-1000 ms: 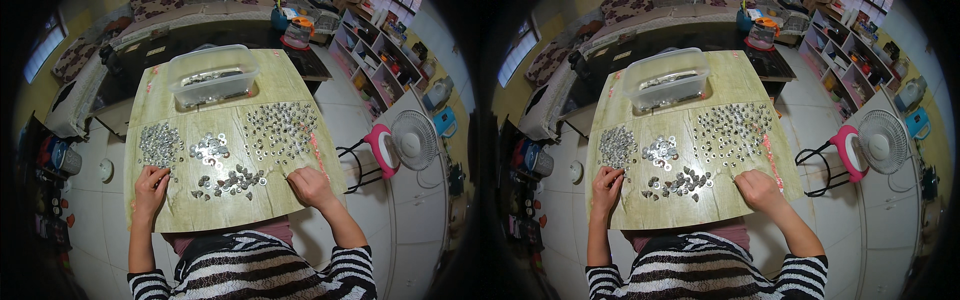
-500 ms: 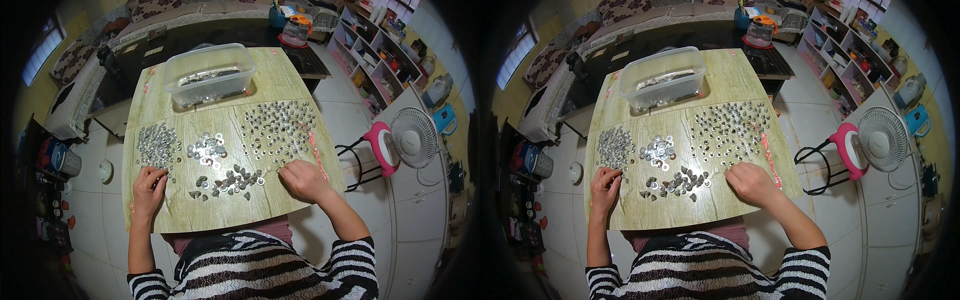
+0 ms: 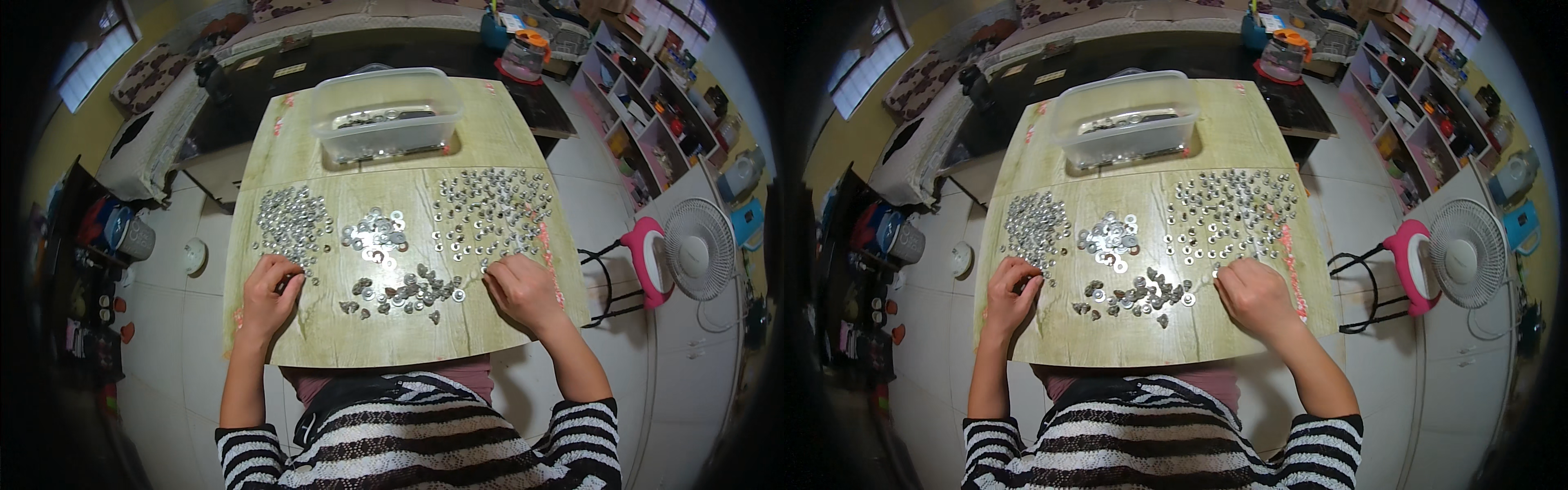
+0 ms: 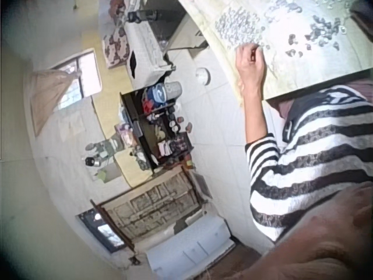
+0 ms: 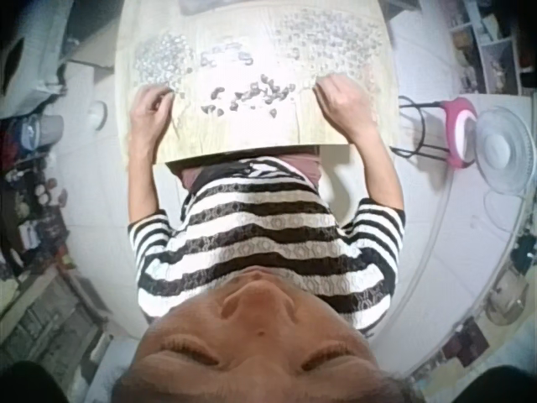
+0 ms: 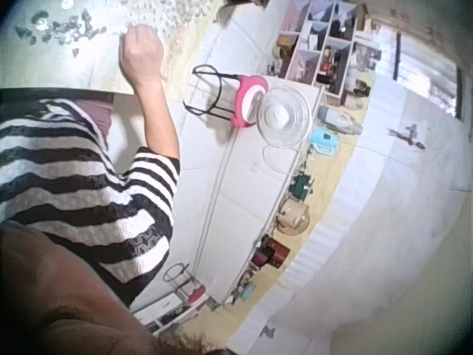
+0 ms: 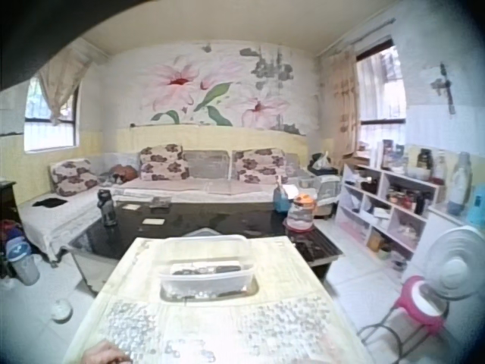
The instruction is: The person assembles hardware by picking up screws and washers from the table and sliding the washers onto the screws by hand.
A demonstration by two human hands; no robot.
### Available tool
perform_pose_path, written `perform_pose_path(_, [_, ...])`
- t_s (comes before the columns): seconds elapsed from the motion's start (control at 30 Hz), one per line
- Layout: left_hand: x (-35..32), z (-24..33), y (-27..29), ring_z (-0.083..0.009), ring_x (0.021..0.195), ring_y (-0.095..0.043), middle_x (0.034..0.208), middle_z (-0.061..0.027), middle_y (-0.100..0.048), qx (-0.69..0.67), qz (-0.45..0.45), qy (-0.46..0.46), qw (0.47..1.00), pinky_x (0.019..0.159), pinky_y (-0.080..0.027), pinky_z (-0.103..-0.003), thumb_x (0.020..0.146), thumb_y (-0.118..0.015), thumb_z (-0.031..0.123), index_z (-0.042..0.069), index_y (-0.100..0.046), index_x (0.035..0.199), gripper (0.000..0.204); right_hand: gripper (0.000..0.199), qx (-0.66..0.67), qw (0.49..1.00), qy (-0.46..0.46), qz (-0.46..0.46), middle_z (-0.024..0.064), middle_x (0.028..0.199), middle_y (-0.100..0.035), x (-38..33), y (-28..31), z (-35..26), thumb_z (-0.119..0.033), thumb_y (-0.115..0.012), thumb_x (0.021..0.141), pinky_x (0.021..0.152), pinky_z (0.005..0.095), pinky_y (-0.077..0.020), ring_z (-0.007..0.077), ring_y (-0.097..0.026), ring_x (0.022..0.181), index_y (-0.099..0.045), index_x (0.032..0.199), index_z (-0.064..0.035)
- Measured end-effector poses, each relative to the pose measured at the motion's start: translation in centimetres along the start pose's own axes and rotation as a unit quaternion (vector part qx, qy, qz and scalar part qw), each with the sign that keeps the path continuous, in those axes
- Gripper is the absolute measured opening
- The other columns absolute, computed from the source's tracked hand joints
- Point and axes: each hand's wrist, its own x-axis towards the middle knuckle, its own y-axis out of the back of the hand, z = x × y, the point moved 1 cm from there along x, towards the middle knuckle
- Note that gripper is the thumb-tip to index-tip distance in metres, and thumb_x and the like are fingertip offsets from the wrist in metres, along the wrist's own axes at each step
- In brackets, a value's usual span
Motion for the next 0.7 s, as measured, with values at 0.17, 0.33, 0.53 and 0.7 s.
perform_pose_path(0.17, [0.4, 1.2, 0.2, -0.0160, 0.066, -0.057, 0.082, -0.0077, -0.057, -0.027, -0.051, -0.018, 0.998, 0.056, -0.046, -0.024, 0.070, -0.066, 0.006, 0.002, -0.062, 0.082, 0.013, 0.013, 0.022, 0.999, -0.022, 0.010, 0.0069, 0.069, -0.056, 0.1, 0.5, -1.4, -0.003, -0.066, 0.066, 0.054, 0.0312, -0.0433, 0.0224, -0.054, 0.063, -0.055, 0.074, -0.0049])
perform_pose_path(0.33, [0.5, 2.7, -0.1, -0.0187, 0.069, -0.057, 0.081, -0.0072, -0.057, -0.084, -0.196, -0.034, 0.976, 0.060, -0.047, -0.027, 0.069, -0.068, 0.011, 0.005, -0.063, 0.086, 0.019, 0.009, 0.066, 0.997, -0.024, 0.030, 0.0079, 0.069, -0.055, 0.6, 0.3, -3.0, -0.003, -0.062, 0.069, 0.054, 0.0305, -0.0430, 0.0223, -0.053, 0.061, -0.055, 0.074, -0.0040])
perform_pose_path(0.53, [0.8, 3.1, -0.9, -0.0213, 0.073, -0.057, 0.080, -0.0074, -0.057, -0.074, -0.261, -0.048, 0.961, 0.063, -0.047, -0.029, 0.068, -0.068, 0.011, 0.004, -0.063, 0.086, 0.019, 0.008, 0.128, 0.991, -0.029, 0.037, 0.0083, 0.071, -0.057, 1.4, -0.9, -4.6, -0.004, -0.062, 0.069, 0.055, 0.0307, -0.0445, 0.0229, -0.055, 0.063, -0.057, 0.075, -0.0039])
perform_pose_path(0.7, [0.2, 3.1, -0.9, -0.0195, 0.070, -0.058, 0.080, -0.0078, -0.058, -0.104, -0.224, 0.037, 0.968, 0.062, -0.047, -0.027, 0.069, -0.067, 0.009, 0.004, -0.063, 0.086, 0.018, 0.007, 0.198, 0.979, -0.013, 0.043, 0.0080, 0.071, -0.057, 2.3, -2.0, -6.1, -0.004, -0.062, 0.070, 0.056, 0.0305, -0.0447, 0.0222, -0.056, 0.063, -0.057, 0.075, -0.0039])
